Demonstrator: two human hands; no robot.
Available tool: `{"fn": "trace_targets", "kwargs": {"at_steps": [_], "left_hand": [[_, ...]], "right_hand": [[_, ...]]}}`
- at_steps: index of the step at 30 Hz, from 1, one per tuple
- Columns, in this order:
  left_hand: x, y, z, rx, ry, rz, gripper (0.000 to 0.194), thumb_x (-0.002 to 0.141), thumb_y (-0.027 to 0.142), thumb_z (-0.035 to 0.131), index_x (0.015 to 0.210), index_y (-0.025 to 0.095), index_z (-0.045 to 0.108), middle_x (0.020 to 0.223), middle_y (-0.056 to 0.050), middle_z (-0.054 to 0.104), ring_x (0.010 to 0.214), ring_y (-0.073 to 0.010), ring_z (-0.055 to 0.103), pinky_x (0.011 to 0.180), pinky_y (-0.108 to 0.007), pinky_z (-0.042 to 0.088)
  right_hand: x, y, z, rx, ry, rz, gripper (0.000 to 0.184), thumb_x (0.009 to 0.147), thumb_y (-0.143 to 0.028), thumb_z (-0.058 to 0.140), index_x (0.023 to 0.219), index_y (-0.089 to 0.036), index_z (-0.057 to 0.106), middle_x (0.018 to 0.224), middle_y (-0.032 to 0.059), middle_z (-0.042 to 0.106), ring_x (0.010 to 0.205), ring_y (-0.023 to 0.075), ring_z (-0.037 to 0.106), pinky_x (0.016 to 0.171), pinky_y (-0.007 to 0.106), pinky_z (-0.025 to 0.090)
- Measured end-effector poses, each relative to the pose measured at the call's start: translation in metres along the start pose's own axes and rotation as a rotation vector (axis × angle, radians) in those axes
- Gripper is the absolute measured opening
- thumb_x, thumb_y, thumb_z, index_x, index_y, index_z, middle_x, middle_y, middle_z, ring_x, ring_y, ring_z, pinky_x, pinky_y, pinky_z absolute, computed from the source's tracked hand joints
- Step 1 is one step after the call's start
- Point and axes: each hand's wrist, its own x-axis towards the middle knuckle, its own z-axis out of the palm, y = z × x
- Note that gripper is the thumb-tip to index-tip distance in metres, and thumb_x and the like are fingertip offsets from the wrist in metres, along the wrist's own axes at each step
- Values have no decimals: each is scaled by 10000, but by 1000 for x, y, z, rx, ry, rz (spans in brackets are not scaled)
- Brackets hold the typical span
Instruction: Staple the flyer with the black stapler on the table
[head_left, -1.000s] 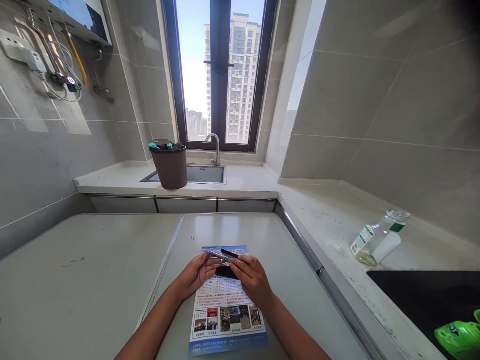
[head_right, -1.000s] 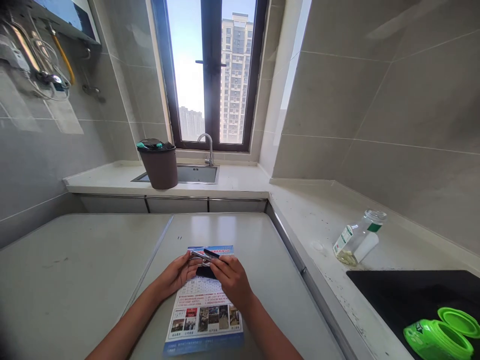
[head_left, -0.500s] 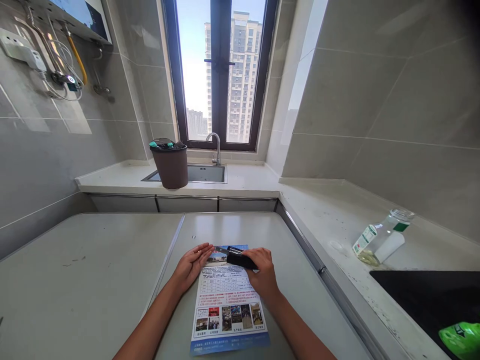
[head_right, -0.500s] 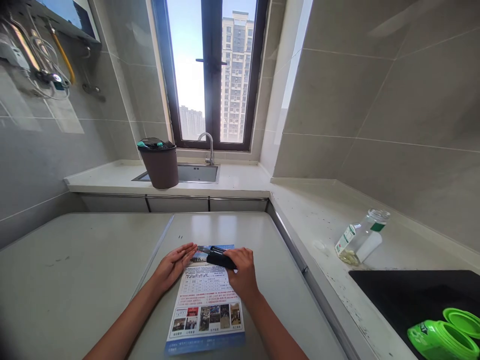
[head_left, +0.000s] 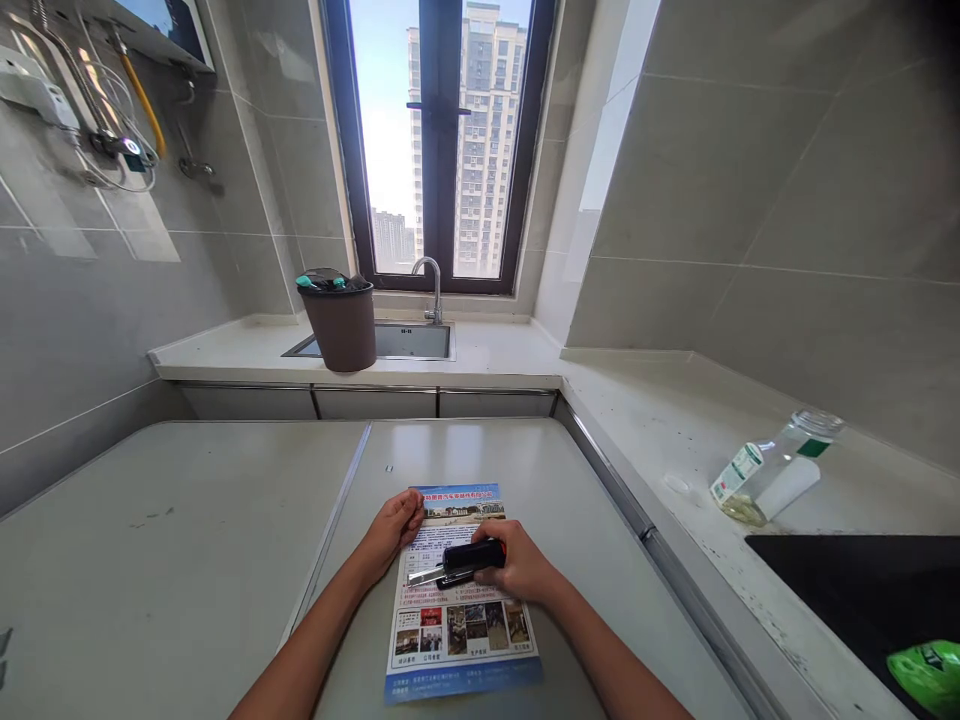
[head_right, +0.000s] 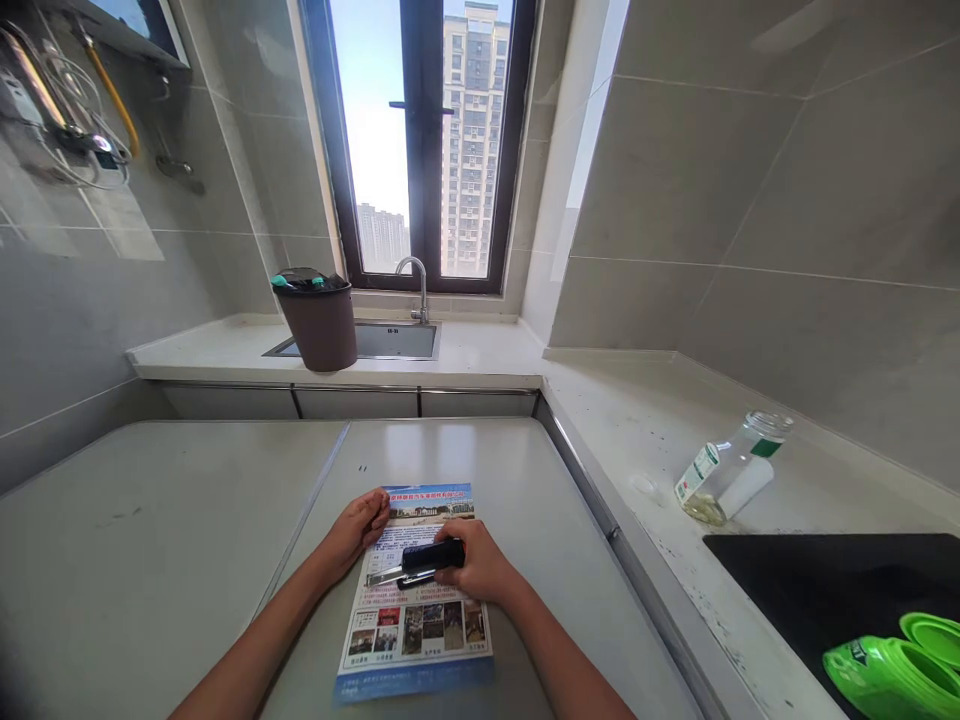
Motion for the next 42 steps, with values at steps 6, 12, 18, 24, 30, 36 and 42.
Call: {"fn": "trace_targets", "kwargs": {"at_steps": [6, 12, 18, 24, 30, 36, 42], "left_hand": [[-6, 4, 12, 5, -108, -19, 435, 972, 599, 534, 851, 190, 450, 705, 51, 476, 468, -47, 236, 449, -202, 170], [-6, 3, 14, 117, -137, 47, 400, 979, 567, 537, 888, 178, 525, 691, 46, 474, 485, -63, 244, 476, -229, 165], [-7, 1, 11, 460, -196, 126, 494, 913, 619, 605, 864, 138, 707, 560, 50, 383, 525, -97, 273, 530, -245, 199], [-9, 6, 13, 540, -221, 167, 663, 900, 724, 520, 557, 159, 570, 553, -3, 437, 561, -132, 343, 565, -270, 263], [-8, 6, 14, 546, -223, 185, 704, 886, 758, 505, 526, 155, 559, 538, -4, 425, 561, -130, 337, 575, -274, 261], [-7, 7, 7, 448, -8, 156, 598, 820, 697, 669, 962, 123, 763, 560, 39, 407, 544, -108, 296, 542, -242, 216], [-3, 6, 0, 286, 171, 171, 518, 884, 640, 633, 953, 138, 739, 534, 67, 337, 492, -86, 228, 493, -233, 165]], "right_hand": [[-1, 0, -1, -86, -42, -16, 339, 609, -91, 798, 904, -212, 682, 868, -38, 669, 806, 161, 588, 713, 245, 388], [2, -2, -9, 1, -25, -107, 265, 814, -383, 780, 1006, -221, 698, 966, 19, 685, 890, 199, 616, 802, 300, 464], [15, -29, 2, -59, 177, -280, 265, 922, -287, 698, 1187, -278, 700, 1204, 60, 683, 1134, 236, 610, 1006, 398, 482], [33, -47, 16, -177, 131, -380, 225, 945, -166, 640, 1127, -271, 719, 1073, 30, 744, 1022, 212, 659, 986, 393, 497], [42, -55, 23, -106, 168, -398, 150, 924, -148, 640, 965, -253, 739, 950, 14, 762, 932, 200, 676, 882, 357, 529], [50, -26, -5, -17, 399, -190, 143, 838, -176, 652, 905, -236, 765, 883, 20, 759, 766, 183, 679, 753, 322, 555], [51, 67, -83, -378, 682, 84, 242, 778, -171, 556, 881, -218, 770, 887, 43, 775, 795, 210, 705, 826, 342, 557]]}}
